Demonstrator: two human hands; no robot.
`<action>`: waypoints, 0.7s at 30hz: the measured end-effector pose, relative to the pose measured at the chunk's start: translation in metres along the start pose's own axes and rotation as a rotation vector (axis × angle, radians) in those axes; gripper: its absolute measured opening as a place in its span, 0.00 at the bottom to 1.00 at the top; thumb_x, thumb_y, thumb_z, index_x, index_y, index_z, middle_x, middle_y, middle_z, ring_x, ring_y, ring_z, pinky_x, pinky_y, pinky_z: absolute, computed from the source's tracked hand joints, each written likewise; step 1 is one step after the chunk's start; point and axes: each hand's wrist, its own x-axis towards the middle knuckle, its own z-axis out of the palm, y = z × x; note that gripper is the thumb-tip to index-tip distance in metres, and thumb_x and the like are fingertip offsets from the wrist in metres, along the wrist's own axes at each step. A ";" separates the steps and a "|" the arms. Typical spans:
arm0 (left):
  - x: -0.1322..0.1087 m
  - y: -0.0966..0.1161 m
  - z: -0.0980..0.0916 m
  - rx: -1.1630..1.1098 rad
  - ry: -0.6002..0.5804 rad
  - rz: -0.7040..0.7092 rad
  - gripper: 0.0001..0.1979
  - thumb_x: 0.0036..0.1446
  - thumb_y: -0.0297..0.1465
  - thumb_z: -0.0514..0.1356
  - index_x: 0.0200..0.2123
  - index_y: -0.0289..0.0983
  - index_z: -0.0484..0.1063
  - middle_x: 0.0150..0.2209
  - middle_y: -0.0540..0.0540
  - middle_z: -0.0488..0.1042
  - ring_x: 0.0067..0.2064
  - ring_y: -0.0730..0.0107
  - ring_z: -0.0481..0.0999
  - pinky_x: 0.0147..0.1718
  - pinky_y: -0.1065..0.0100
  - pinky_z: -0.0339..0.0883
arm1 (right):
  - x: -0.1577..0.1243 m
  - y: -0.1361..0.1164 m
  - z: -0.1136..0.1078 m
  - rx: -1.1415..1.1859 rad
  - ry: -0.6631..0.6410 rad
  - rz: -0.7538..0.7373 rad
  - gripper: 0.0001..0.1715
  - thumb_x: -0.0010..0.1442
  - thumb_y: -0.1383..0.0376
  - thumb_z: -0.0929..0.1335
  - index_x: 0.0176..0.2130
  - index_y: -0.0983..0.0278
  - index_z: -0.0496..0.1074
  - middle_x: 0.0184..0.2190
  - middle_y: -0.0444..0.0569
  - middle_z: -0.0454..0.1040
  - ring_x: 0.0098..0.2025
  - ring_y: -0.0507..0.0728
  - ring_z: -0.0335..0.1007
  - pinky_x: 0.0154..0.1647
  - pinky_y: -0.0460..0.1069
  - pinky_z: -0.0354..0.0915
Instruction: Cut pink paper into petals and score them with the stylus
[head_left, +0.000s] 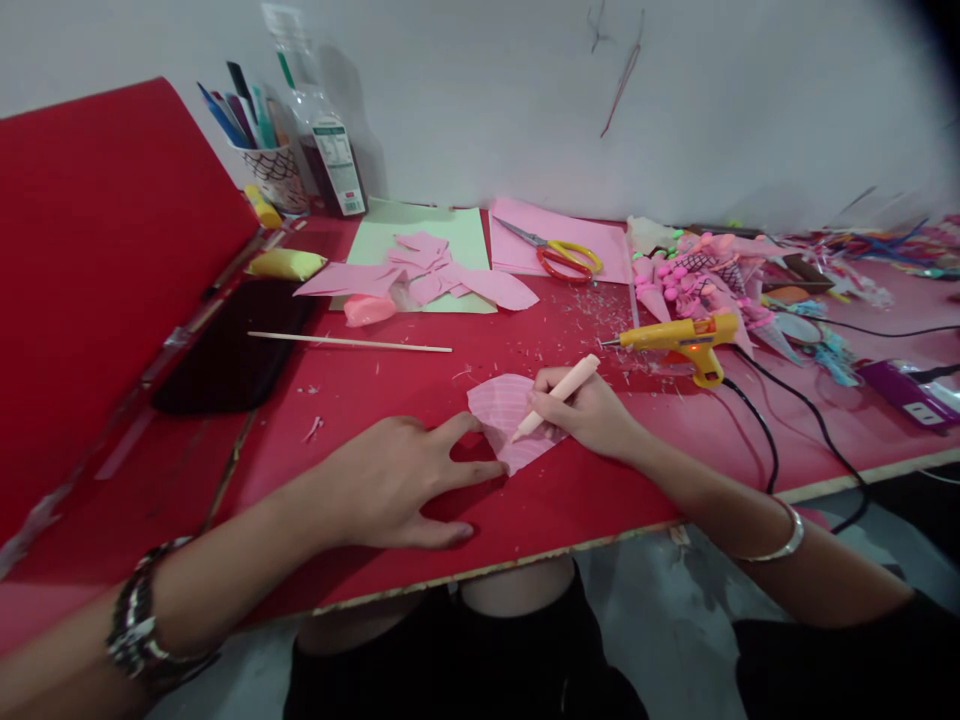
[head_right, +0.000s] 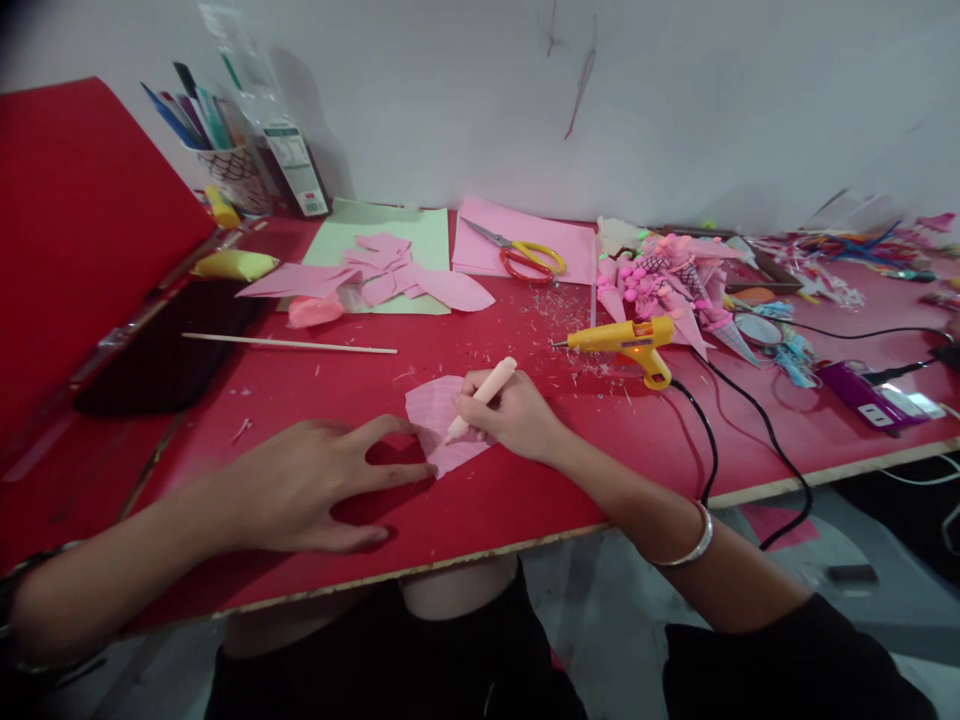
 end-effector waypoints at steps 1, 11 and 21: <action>0.000 0.000 0.000 -0.002 -0.003 -0.003 0.23 0.55 0.43 0.50 0.53 0.47 0.60 0.50 0.43 0.61 0.30 0.70 0.70 0.28 0.66 0.65 | 0.001 0.000 0.000 -0.007 0.003 -0.007 0.10 0.53 0.66 0.63 0.22 0.65 0.62 0.15 0.41 0.67 0.17 0.46 0.62 0.16 0.40 0.58; -0.001 0.000 0.000 -0.013 0.021 -0.004 0.23 0.54 0.42 0.51 0.54 0.47 0.60 0.50 0.43 0.61 0.30 0.69 0.71 0.27 0.66 0.65 | 0.019 0.005 -0.002 -0.041 0.047 -0.059 0.12 0.54 0.62 0.63 0.22 0.65 0.61 0.15 0.41 0.67 0.15 0.46 0.62 0.14 0.41 0.57; 0.000 0.000 -0.001 -0.013 -0.036 -0.007 0.24 0.55 0.43 0.49 0.55 0.48 0.57 0.52 0.42 0.60 0.33 0.67 0.72 0.29 0.65 0.66 | 0.032 0.000 -0.002 -0.223 0.140 -0.195 0.14 0.55 0.63 0.63 0.20 0.64 0.61 0.14 0.40 0.64 0.17 0.47 0.57 0.17 0.42 0.53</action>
